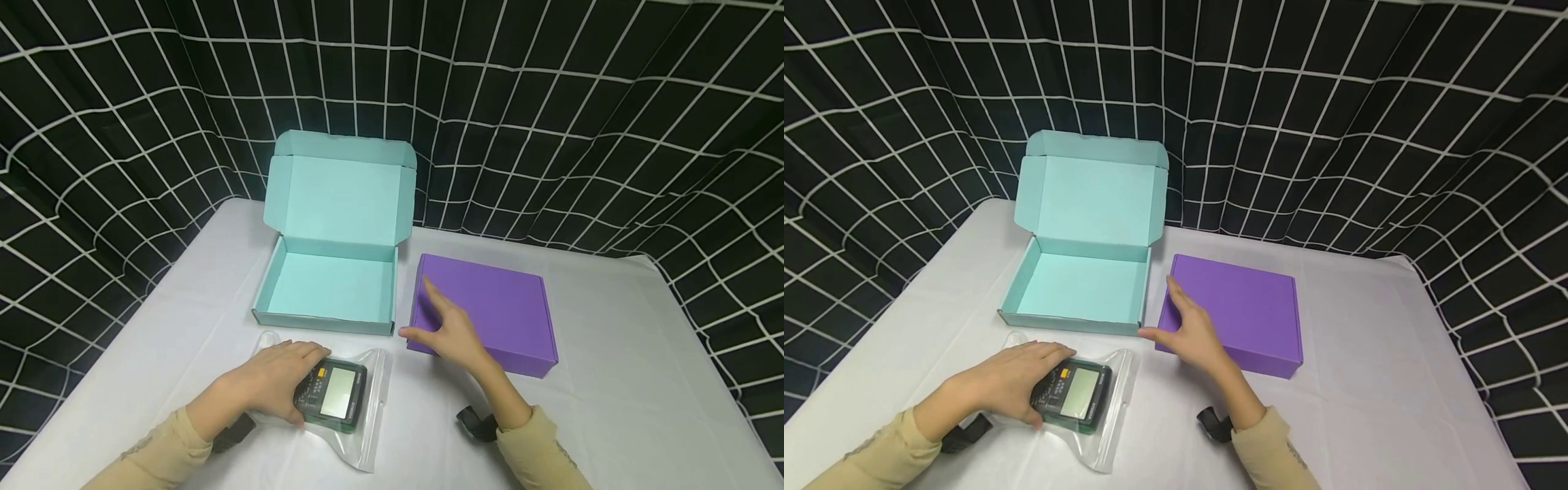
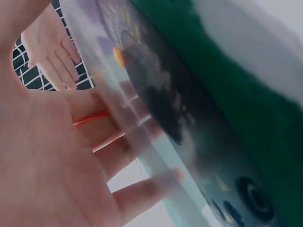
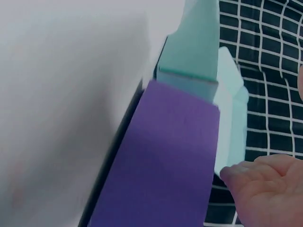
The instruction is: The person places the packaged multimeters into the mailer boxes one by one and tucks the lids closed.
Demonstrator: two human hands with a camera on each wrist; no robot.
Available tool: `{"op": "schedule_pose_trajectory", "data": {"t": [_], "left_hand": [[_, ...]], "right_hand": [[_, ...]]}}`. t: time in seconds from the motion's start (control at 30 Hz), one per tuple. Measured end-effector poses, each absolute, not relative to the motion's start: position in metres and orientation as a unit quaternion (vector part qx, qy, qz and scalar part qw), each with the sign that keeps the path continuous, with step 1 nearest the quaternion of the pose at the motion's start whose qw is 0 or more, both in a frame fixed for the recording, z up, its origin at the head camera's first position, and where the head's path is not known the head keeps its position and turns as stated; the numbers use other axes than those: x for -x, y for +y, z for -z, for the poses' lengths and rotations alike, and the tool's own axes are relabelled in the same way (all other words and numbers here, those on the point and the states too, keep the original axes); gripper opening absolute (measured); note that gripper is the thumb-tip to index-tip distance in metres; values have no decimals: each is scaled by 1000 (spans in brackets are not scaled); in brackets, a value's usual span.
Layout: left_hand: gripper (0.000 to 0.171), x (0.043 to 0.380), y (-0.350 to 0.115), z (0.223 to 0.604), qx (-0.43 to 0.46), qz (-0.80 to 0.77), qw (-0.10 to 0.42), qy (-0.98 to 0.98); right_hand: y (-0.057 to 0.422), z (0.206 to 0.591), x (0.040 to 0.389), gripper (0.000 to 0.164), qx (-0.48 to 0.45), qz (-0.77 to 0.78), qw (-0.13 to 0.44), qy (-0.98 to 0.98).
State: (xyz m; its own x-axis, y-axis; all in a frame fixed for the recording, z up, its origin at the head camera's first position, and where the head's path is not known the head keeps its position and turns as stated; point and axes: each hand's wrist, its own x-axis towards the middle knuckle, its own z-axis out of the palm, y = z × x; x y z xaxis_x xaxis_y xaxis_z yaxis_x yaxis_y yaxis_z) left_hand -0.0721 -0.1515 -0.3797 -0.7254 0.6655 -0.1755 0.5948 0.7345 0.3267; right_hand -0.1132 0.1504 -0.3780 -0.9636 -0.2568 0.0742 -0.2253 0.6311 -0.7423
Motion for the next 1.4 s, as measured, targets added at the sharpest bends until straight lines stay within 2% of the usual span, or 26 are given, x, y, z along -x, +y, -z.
{"op": "schedule_pose_trajectory", "data": {"t": [0.37, 0.83, 1.4], "left_hand": [[97, 72, -152, 381, -340, -125, 135, 922], [93, 74, -152, 381, -336, -134, 140, 922], [88, 74, -152, 382, -334, -129, 142, 923]], "right_hand": [[114, 381, 133, 105, 106, 446, 81, 885], [87, 389, 153, 117, 28, 473, 112, 873], [81, 389, 144, 110, 29, 426, 103, 898]]}}
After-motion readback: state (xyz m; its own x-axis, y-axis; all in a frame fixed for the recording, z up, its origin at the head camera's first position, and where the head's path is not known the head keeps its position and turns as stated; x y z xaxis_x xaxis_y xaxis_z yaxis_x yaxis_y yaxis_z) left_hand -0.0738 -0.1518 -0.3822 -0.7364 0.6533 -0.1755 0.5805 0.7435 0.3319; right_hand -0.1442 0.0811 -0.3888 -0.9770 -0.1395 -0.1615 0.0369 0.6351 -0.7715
